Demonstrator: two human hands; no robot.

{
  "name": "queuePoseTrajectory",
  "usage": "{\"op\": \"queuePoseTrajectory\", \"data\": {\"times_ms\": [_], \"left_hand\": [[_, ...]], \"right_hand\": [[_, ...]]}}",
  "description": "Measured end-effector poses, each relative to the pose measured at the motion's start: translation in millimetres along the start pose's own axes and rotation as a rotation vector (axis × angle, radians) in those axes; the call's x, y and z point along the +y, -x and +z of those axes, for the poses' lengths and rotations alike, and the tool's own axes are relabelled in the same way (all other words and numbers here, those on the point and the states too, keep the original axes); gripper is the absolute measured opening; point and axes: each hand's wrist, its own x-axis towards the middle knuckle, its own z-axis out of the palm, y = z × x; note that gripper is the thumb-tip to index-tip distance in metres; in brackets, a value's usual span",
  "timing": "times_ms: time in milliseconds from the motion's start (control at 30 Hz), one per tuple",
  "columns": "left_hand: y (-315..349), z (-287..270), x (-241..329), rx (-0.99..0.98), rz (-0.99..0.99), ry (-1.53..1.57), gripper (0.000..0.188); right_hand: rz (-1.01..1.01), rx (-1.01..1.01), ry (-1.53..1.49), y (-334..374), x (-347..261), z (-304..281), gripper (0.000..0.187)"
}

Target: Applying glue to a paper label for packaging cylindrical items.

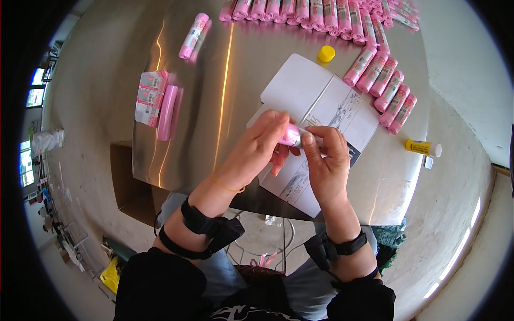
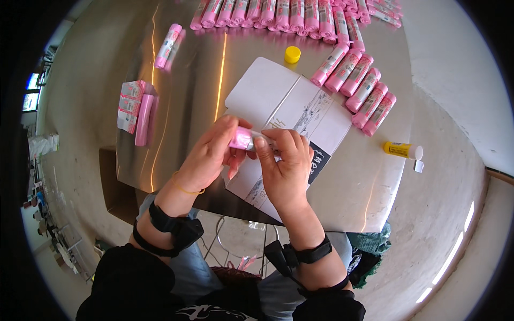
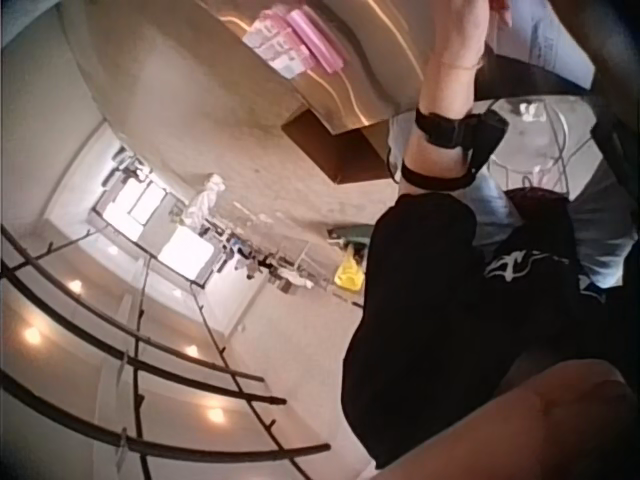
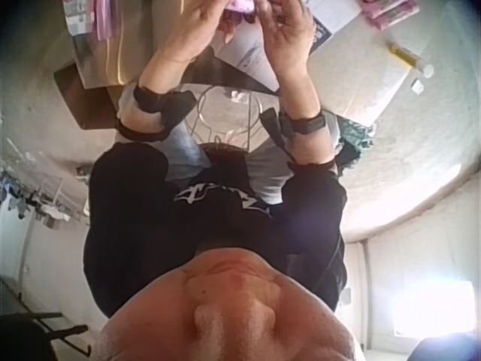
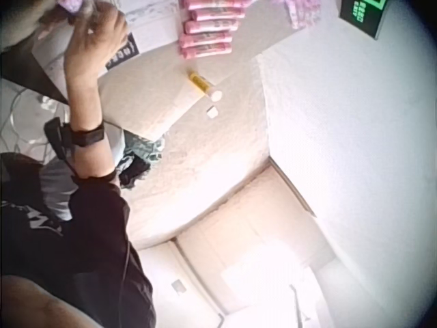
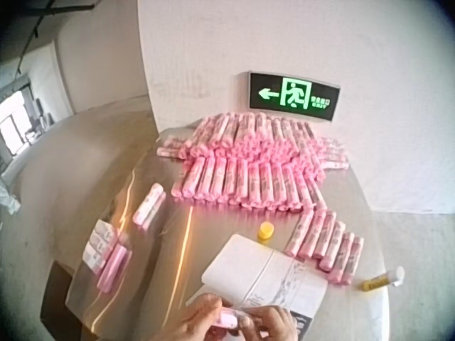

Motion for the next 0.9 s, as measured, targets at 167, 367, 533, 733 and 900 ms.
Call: {"op": "queuePoseTrajectory", "data": {"times_ms": [167,367,533,733,900], "left_hand": [[-4,-4,-1,-0.073,0.105,-0.216,0.033],[-2,4,-1,0.028,0.193,-0.240,0.033],[-4,5,-12,0.011,0.227,-0.158,0.031],[-5,-4,-17,-0.103,0.124,0.025,0.038],[-4,1,-11,-0.118,0.170,0.009,0.041]], "right_hand": [[0.200,-0.074,-0.246,6,-1,1,0.017],[0.291,-0.135,-0.525,9,-11,-2,0.016],[0.327,-0.184,-0.759,9,-7,-4,0.014],[0.493,-0.249,-1.072,4,-12,-11,0.018],[0.545,-0.303,-1.081,4,-4,-12,0.022]]}}
